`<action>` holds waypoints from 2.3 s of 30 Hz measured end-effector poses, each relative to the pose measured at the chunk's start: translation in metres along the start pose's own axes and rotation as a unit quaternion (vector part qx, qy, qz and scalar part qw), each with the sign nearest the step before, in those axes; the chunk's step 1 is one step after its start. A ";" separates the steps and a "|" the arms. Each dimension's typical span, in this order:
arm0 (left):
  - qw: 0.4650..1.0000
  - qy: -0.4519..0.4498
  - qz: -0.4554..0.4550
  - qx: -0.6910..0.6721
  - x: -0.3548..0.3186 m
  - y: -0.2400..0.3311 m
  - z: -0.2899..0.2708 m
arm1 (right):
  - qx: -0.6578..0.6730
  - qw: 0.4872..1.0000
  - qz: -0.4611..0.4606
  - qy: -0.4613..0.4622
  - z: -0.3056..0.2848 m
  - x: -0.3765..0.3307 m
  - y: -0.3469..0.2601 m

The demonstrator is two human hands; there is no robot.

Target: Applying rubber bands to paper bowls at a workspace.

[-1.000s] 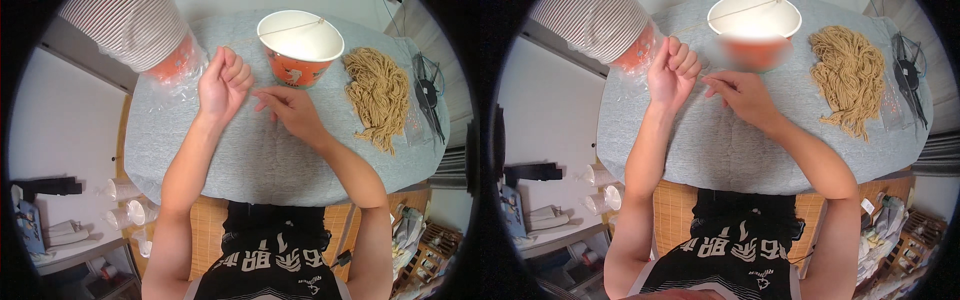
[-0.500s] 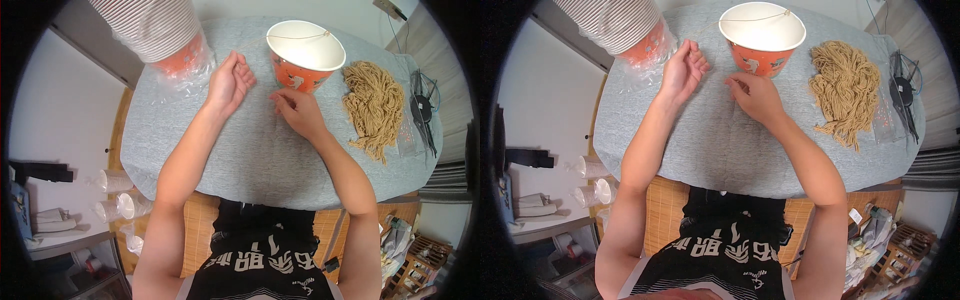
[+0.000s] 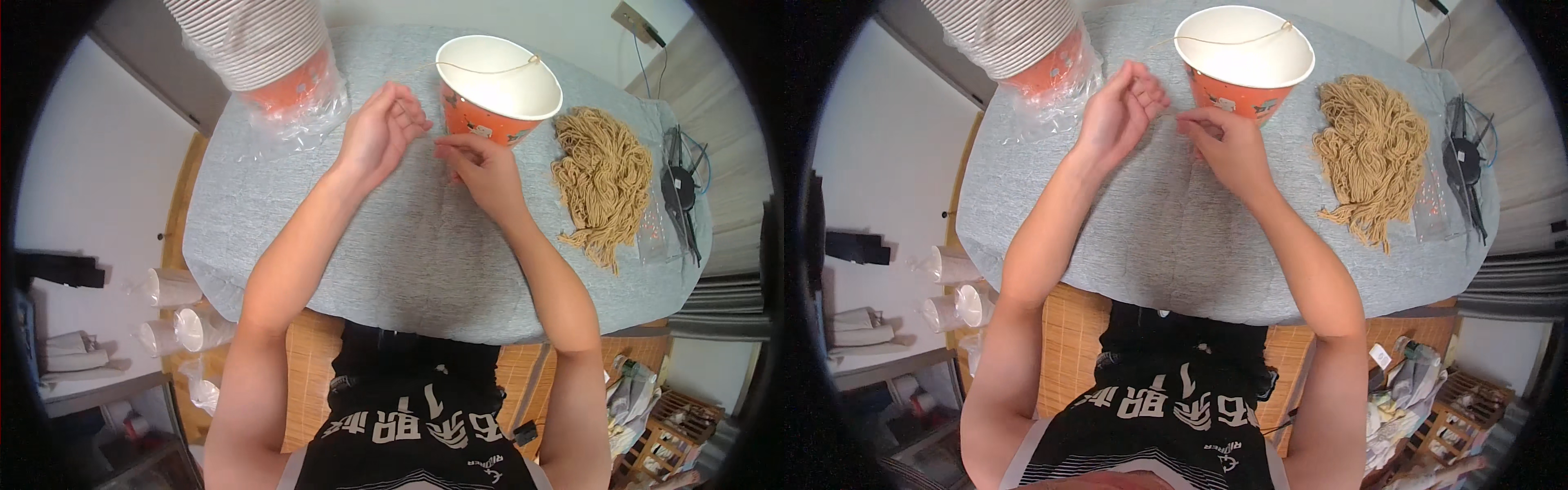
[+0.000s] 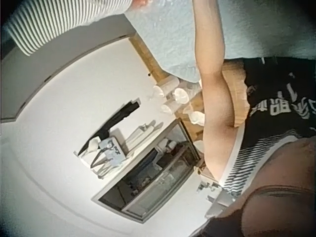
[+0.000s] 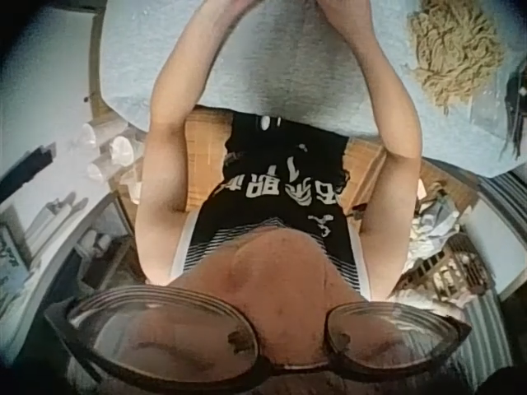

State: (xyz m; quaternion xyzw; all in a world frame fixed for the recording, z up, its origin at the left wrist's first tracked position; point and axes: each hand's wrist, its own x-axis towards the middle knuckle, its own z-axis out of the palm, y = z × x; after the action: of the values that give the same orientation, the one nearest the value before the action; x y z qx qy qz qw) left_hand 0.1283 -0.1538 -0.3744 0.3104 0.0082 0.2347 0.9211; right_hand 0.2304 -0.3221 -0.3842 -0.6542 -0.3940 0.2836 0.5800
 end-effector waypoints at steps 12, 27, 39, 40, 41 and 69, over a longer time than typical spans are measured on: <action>0.608 -0.176 0.238 0.737 -0.020 -0.015 0.017 | -0.327 0.894 -0.298 0.076 -0.009 -0.008 -0.012; 0.637 -0.139 0.315 0.690 -0.019 -0.001 0.015 | -0.025 0.996 -0.063 0.051 -0.031 -0.019 -0.038; 0.585 -0.019 0.433 0.685 -0.009 -0.012 0.017 | -0.348 0.920 -0.171 -0.064 -0.085 0.047 -0.111; 0.582 -0.012 0.439 0.684 -0.008 -0.014 0.016 | -0.331 0.932 -0.117 -0.087 -0.083 0.050 -0.107; 0.583 -0.012 0.438 0.684 -0.007 -0.015 0.015 | -0.330 0.933 -0.116 -0.088 -0.084 0.056 -0.103; 0.568 -0.031 0.424 0.704 -0.003 -0.024 0.009 | -0.321 0.925 -0.100 -0.177 -0.086 0.073 -0.090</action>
State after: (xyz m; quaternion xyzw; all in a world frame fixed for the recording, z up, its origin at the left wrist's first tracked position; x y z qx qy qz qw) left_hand 0.1370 -0.1775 -0.3815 0.8361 0.0100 0.5085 0.2057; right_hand 0.3228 -0.3052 -0.2748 -0.7016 -0.6234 0.1935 0.2858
